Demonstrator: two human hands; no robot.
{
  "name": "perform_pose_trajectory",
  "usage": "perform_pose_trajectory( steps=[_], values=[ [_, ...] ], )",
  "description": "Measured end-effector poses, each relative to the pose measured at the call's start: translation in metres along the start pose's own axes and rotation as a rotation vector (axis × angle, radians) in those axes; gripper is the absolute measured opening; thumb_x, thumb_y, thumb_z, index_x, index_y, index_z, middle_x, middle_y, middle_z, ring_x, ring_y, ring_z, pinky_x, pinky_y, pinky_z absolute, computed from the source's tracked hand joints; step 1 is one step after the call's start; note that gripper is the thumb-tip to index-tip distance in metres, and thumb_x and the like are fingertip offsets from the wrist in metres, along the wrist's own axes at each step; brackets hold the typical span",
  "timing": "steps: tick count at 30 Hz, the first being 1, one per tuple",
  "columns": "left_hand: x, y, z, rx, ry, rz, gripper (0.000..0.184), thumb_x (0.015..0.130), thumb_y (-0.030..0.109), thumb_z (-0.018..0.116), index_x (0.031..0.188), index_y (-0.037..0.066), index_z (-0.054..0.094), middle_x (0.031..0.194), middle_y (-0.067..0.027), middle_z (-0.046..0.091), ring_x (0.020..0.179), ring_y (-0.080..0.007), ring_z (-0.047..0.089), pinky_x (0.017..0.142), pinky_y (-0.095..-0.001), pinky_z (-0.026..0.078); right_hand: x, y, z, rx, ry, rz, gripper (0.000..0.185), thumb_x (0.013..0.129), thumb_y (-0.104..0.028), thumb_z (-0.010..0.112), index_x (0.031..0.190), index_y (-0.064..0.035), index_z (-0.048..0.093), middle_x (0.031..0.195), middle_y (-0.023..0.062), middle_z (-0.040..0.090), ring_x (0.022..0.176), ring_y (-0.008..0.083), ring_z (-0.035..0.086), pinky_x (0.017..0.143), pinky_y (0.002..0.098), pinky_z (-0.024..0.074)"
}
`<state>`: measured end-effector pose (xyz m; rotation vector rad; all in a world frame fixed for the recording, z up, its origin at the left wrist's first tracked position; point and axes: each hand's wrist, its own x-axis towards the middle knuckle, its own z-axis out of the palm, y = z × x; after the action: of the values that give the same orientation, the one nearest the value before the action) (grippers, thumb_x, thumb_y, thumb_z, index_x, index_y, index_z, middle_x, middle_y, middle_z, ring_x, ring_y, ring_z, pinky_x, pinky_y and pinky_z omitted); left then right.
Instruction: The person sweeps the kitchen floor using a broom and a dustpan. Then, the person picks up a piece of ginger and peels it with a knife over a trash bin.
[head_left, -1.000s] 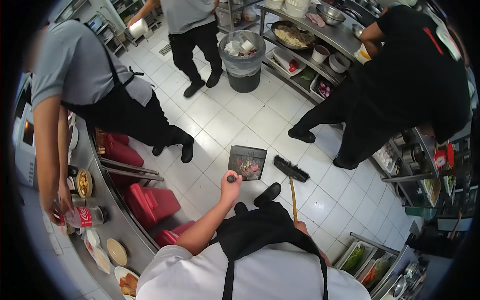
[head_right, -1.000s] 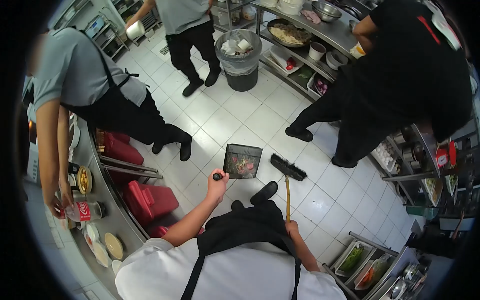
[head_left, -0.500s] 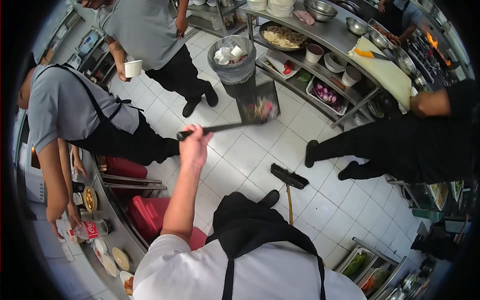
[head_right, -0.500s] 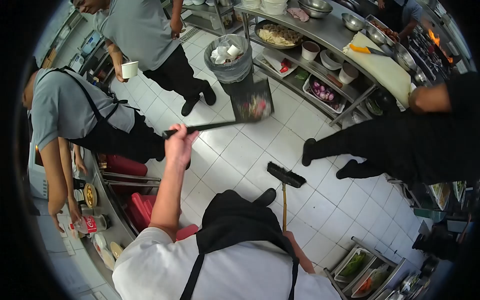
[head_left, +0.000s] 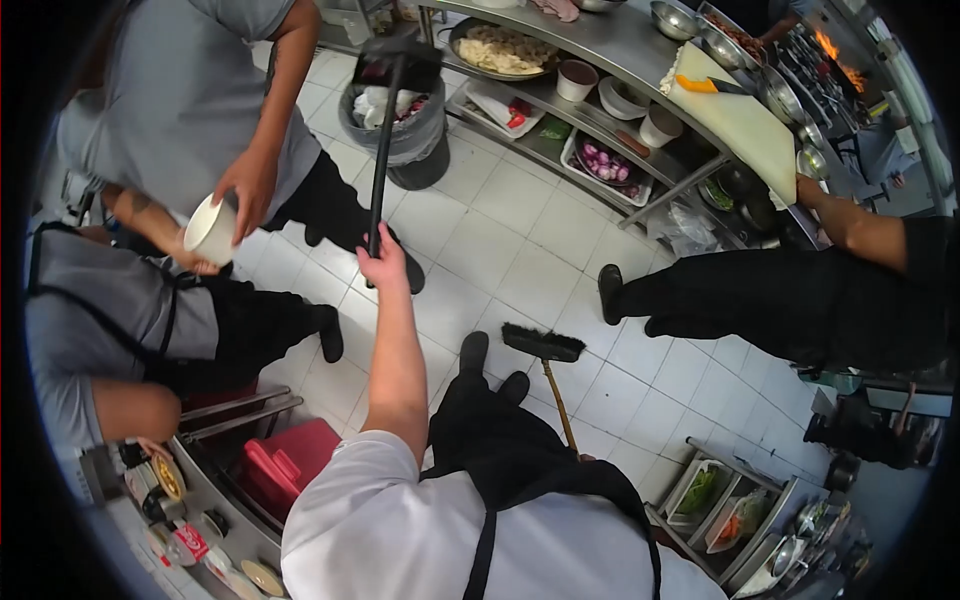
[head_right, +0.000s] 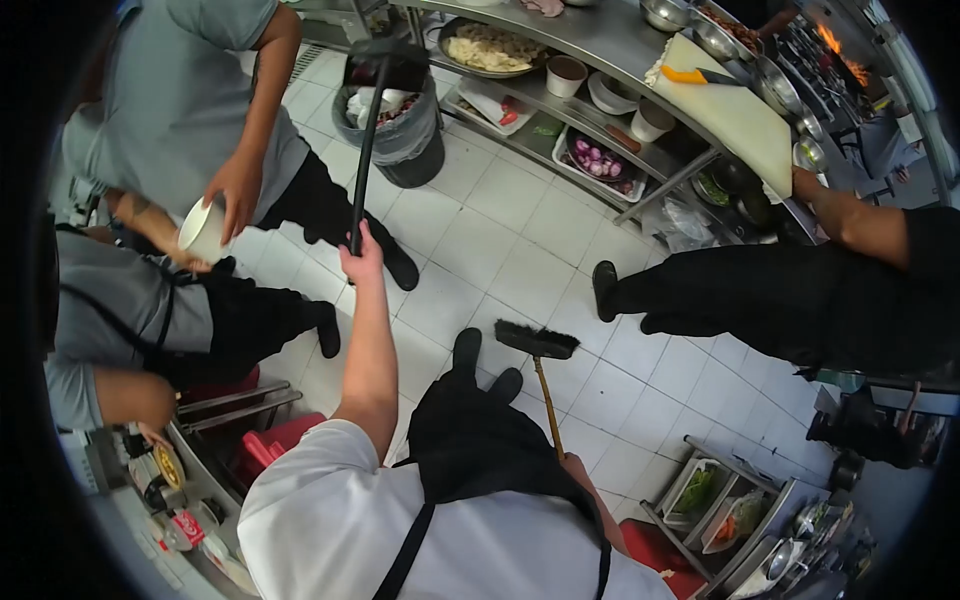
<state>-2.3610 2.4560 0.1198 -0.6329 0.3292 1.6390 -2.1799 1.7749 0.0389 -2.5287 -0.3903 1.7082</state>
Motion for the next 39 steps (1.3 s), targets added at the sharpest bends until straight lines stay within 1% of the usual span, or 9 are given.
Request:
perform_pose_trajectory(
  steps=[6,16,18,20,27,32,34,36,39],
  values=[
    [0.026,-0.039,-0.072,-0.171,0.213,0.071,0.034,0.096,0.026,0.039,0.118,0.002,0.050,0.123,-0.0248,0.053,0.119,-0.0445,0.049,0.096,-0.0502,0.050,-0.025,-0.047,-0.061,-0.141,0.046,-0.043,0.042,0.087,-0.037,0.057,0.104,0.0003,0.065,0.101,0.0247,0.065,0.100,0.0398,0.061,0.085,0.0454,0.0476],
    [-0.007,-0.050,-0.068,-0.263,-0.050,0.025,0.038,0.092,0.025,0.043,0.119,-0.002,0.051,0.130,-0.0296,0.047,0.125,-0.0455,0.043,0.100,-0.0497,0.047,0.001,0.028,-0.127,-0.236,-0.008,-0.131,0.032,0.089,-0.028,0.055,0.107,-0.0025,0.063,0.104,0.0234,0.064,0.104,0.0403,0.059,0.087,0.0456,0.0467],
    [-0.044,-0.060,-0.068,-0.261,-0.103,0.016,0.037,0.092,0.024,0.044,0.117,-0.002,0.052,0.133,-0.0295,0.045,0.127,-0.0434,0.042,0.101,-0.0491,0.046,-0.037,0.009,-0.183,-0.088,-0.066,-0.048,0.030,0.086,-0.027,0.057,0.104,-0.0035,0.064,0.078,0.0150,0.063,0.068,0.0280,0.059,0.060,0.0403,0.0493],
    [-0.077,-0.066,-0.080,-0.289,-0.134,-0.012,0.037,0.092,0.024,0.045,0.116,-0.003,0.053,0.135,-0.0294,0.044,0.129,-0.0434,0.040,0.101,-0.0493,0.046,-0.046,0.019,-0.223,-0.039,-0.152,-0.020,0.031,0.085,-0.029,0.059,0.104,-0.0042,0.063,0.062,0.0077,0.056,0.047,0.0174,0.053,0.043,0.0342,0.0468],
    [-0.206,-0.039,-0.109,-0.099,-0.129,0.030,0.040,0.093,0.020,0.045,0.120,-0.009,0.048,0.136,-0.0323,0.040,0.131,-0.0481,0.032,0.106,-0.0527,0.040,-0.038,0.059,-0.276,-0.052,-0.121,-0.289,0.032,0.080,-0.028,0.069,0.098,-0.0032,0.060,0.068,0.0112,0.061,0.051,0.0218,0.060,0.044,0.0352,0.0489],
    [-0.259,-0.040,-0.079,0.247,-0.054,0.196,0.032,0.092,0.015,0.047,0.110,-0.012,0.050,0.127,-0.0309,0.046,0.127,-0.0490,0.037,0.107,-0.0548,0.038,-0.014,0.022,-0.293,-0.220,-0.060,-0.374,0.034,0.079,-0.027,0.070,0.100,-0.0038,0.059,0.087,0.0189,0.066,0.077,0.0342,0.065,0.067,0.0430,0.0532],
    [-0.270,-0.048,-0.069,0.390,-0.023,0.345,0.030,0.092,0.013,0.049,0.108,-0.011,0.049,0.117,-0.0247,0.052,0.123,-0.0471,0.042,0.107,-0.0564,0.037,0.001,0.009,-0.292,-0.270,-0.002,-0.394,0.034,0.079,-0.027,0.069,0.102,-0.0042,0.058,0.094,0.0208,0.066,0.088,0.0376,0.064,0.077,0.0452,0.0516],
    [-0.276,-0.049,-0.065,0.544,-0.011,0.418,0.021,0.090,0.008,0.052,0.105,-0.005,0.049,0.109,-0.0162,0.054,0.111,-0.0375,0.051,0.100,-0.0561,0.044,0.013,-0.003,-0.291,-0.275,0.057,-0.407,0.035,0.079,-0.026,0.069,0.104,-0.0044,0.057,0.100,0.0220,0.065,0.098,0.0399,0.061,0.085,0.0466,0.0486],
    [-0.282,-0.053,-0.065,0.827,-0.015,0.521,0.012,0.087,0.003,0.056,0.095,0.006,0.048,0.103,-0.0090,0.053,0.097,-0.0257,0.055,0.089,-0.0518,0.052,0.026,-0.024,-0.295,-0.284,0.065,-0.367,0.035,0.080,-0.027,0.068,0.105,-0.0044,0.057,0.103,0.0213,0.065,0.100,0.0393,0.061,0.084,0.0468,0.0489]
  ],
)
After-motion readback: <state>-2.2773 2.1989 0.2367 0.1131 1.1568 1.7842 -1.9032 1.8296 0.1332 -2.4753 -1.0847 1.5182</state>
